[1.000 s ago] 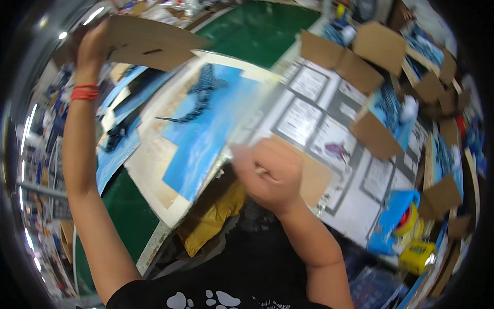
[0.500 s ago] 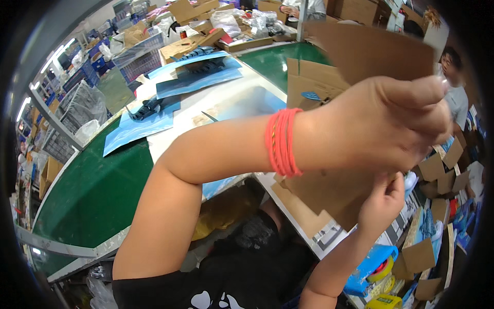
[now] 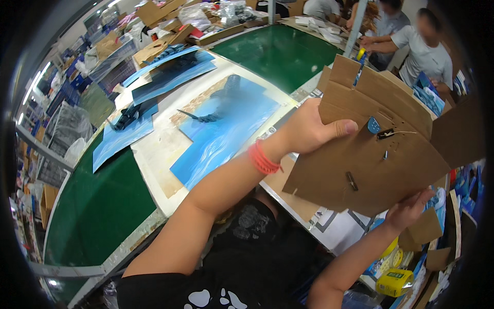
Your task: The person repeatedly places a blue whale-shaped toy into a clear plastic bag, then into a small cardboard box, and seals the box with tape. The process is repeated multiple times with new items.
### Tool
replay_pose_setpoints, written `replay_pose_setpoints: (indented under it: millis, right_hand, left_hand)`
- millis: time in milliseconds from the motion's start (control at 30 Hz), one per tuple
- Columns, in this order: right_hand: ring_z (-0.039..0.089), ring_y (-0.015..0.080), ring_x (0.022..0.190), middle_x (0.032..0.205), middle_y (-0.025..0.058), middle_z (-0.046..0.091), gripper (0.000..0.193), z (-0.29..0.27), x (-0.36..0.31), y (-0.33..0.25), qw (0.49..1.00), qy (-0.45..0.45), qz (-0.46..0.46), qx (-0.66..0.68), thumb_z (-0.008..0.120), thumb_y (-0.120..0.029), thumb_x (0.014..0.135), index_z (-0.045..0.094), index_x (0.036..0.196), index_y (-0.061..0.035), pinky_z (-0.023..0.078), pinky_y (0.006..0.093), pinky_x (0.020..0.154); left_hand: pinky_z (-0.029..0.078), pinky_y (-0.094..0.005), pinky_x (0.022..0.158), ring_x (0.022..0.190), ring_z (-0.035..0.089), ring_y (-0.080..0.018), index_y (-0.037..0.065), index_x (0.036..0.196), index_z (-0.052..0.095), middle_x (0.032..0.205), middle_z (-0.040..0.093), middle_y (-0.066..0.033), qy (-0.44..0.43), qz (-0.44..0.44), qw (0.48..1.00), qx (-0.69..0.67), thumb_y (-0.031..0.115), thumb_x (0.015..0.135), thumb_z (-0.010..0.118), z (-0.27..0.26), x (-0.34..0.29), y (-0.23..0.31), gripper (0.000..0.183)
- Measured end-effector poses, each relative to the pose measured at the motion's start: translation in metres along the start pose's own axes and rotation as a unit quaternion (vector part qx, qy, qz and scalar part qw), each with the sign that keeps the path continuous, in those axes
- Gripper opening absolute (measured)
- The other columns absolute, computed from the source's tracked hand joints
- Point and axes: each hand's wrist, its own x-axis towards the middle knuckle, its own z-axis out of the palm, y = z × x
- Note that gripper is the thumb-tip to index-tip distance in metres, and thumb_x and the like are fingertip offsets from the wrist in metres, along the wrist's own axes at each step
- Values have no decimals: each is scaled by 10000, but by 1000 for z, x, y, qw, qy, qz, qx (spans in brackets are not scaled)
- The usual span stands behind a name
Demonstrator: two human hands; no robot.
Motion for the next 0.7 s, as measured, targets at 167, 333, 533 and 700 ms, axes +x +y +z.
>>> replay_pose_setpoints:
  millis: [167,333,533,700]
  right_hand:
    - [490,214,1334,1456,89,523,607,-26,38,43,997,27,52,46,358,-540,1078,454,1457,-75,336,348,1153]
    - [558,235,1251,1386,125,571,538,-94,84,126,959,-171,45,223,450,-412,1073,446,1472,-50,476,369,1037]
    - [555,267,1252,1359,155,571,595,12,49,55,965,-210,19,158,493,-366,1052,360,1510,-10,458,406,1067]
    - [496,296,1327,1438,120,530,595,17,30,10,963,-93,-186,175,420,-443,1069,417,1480,-11,360,457,1143]
  left_hand:
    - [499,-415,935,1119,629,-428,22,1438,464,1221,661,-253,136,15,984,111,183,1010,565,54,-16,12,468]
    - [483,-421,952,1190,599,-404,-56,1462,404,1368,558,-264,204,222,931,204,406,1039,514,103,-7,10,636]
    - [544,-360,758,930,663,-335,-12,1390,467,1119,632,-202,138,317,934,90,635,989,483,94,-2,-36,762]
    - [511,-357,752,832,624,-319,21,1153,554,971,618,-169,48,248,958,135,579,1036,416,78,0,-35,587]
